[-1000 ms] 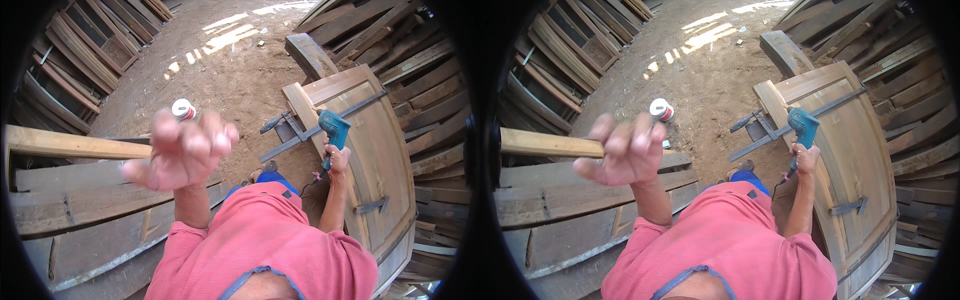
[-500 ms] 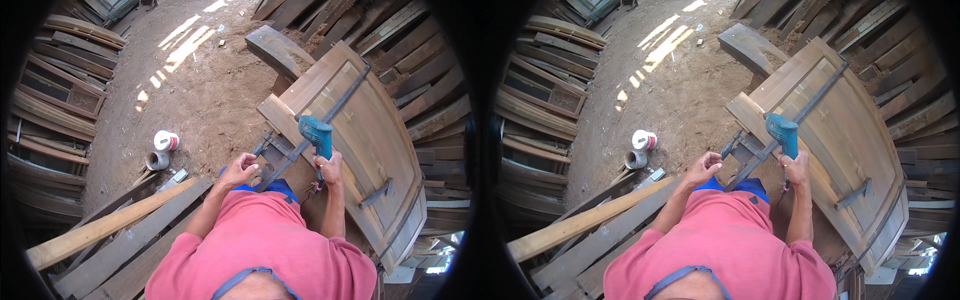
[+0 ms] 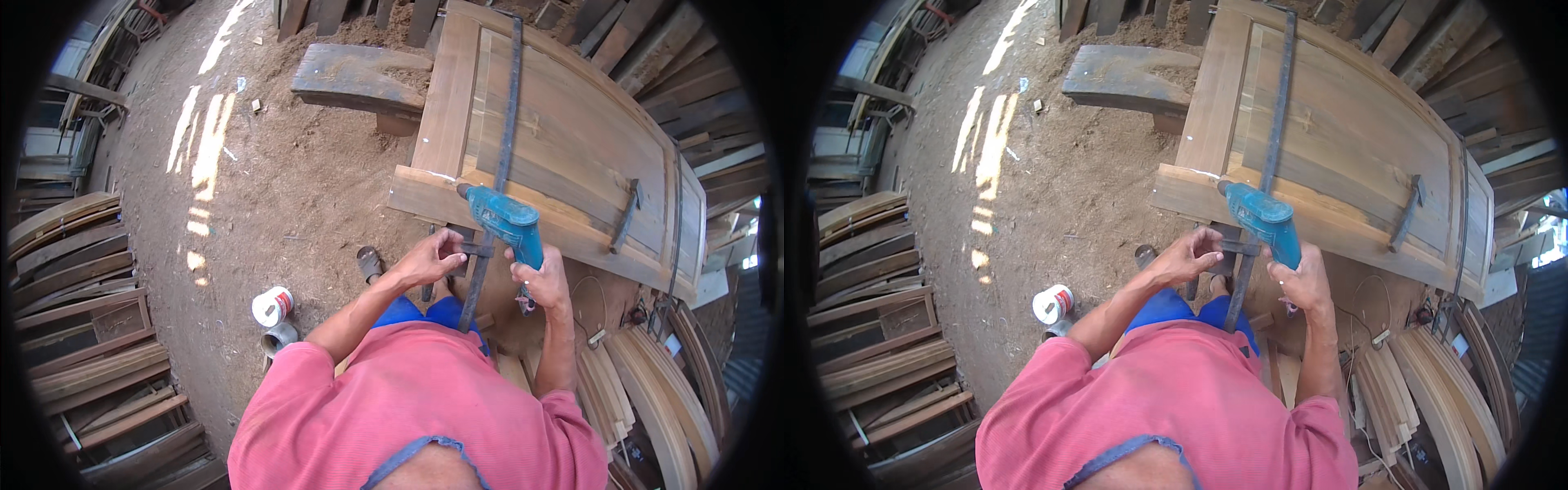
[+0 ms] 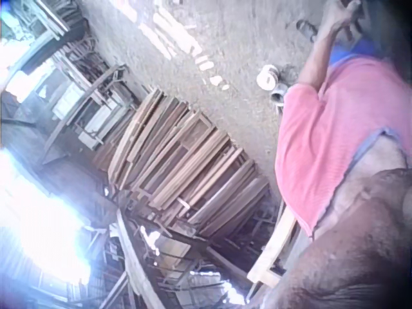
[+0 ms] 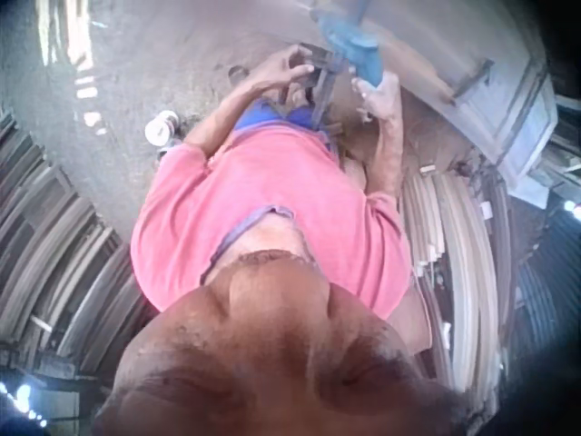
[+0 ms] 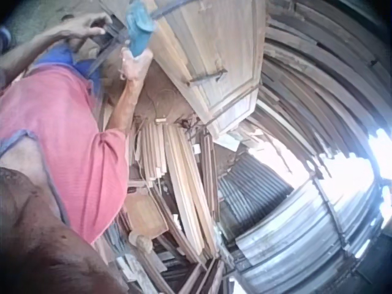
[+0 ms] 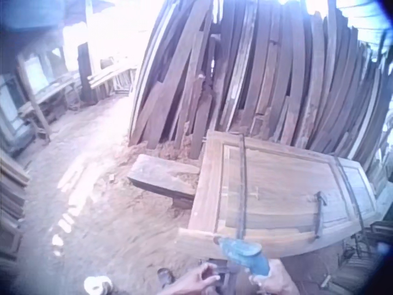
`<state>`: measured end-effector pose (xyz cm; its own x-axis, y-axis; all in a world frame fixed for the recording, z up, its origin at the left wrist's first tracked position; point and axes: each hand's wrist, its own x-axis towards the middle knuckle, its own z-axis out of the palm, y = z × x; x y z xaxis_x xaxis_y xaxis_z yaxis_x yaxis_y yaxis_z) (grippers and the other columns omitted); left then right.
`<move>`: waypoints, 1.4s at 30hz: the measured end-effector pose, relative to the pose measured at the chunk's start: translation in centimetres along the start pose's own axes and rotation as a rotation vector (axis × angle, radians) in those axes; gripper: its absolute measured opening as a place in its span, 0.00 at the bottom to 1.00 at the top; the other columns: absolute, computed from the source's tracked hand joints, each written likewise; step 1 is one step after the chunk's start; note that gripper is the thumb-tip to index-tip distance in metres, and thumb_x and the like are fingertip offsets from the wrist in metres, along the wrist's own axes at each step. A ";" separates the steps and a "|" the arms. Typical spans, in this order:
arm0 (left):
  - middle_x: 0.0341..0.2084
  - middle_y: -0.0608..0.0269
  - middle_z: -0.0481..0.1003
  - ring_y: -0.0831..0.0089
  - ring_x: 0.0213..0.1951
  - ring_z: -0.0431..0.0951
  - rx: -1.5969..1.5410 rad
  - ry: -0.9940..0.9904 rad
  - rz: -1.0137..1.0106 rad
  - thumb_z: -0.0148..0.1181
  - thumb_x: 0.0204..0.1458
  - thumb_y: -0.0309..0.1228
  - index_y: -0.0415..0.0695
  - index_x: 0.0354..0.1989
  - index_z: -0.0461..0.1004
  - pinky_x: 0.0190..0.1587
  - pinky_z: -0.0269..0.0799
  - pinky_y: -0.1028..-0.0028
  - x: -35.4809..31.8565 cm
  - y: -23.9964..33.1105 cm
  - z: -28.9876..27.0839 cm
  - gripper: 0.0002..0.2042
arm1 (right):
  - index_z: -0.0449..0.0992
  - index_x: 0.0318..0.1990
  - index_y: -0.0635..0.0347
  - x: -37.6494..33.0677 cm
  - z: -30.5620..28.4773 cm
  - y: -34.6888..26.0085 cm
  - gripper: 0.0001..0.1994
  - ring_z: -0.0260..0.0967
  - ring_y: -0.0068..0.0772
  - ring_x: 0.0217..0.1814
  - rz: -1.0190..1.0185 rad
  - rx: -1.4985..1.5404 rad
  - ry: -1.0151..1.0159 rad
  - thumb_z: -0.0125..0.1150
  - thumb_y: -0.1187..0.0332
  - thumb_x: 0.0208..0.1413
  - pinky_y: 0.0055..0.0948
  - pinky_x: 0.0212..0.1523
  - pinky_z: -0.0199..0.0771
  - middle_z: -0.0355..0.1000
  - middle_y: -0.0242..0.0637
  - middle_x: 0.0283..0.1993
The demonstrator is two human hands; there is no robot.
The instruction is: The person uses an electric drill to create holes in a large wooden door panel, applies adhesive, assembles wood components by hand and with a mallet, and secures the assembly with a metal bar clamp.
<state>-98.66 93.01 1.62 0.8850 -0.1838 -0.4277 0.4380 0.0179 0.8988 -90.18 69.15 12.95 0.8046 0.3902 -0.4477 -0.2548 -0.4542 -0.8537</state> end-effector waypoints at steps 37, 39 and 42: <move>0.35 0.58 0.77 0.54 0.38 0.77 0.134 -0.006 0.757 0.81 0.30 0.36 0.44 0.46 0.74 0.42 0.72 0.60 14.5 12.8 -7.7 0.31 | 0.75 0.34 0.66 12.6 -0.1 -18.3 0.11 0.74 0.60 0.33 0.395 -0.657 -0.157 0.65 0.71 0.42 0.44 0.40 0.74 0.74 0.55 0.27; 0.36 0.58 0.77 0.54 0.38 0.78 0.105 0.016 0.786 0.80 0.30 0.36 0.44 0.46 0.74 0.42 0.72 0.60 14.7 12.5 -7.9 0.31 | 0.76 0.37 0.66 13.3 0.3 -19.1 0.13 0.76 0.61 0.35 0.514 -0.631 -0.205 0.65 0.72 0.42 0.45 0.41 0.74 0.75 0.56 0.29; 0.38 0.57 0.78 0.55 0.38 0.79 0.048 0.041 0.823 0.80 0.30 0.36 0.44 0.46 0.74 0.42 0.73 0.61 14.9 12.3 -8.0 0.30 | 0.76 0.39 0.66 13.0 0.2 -18.5 0.14 0.76 0.63 0.37 0.552 -0.584 -0.175 0.66 0.72 0.42 0.46 0.41 0.75 0.76 0.57 0.31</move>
<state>-78.84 98.32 5.53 0.9253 -0.0937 0.3674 -0.3598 0.0887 0.9288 -75.07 82.76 22.84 0.5376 0.0863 -0.8387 -0.2304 -0.9419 -0.2446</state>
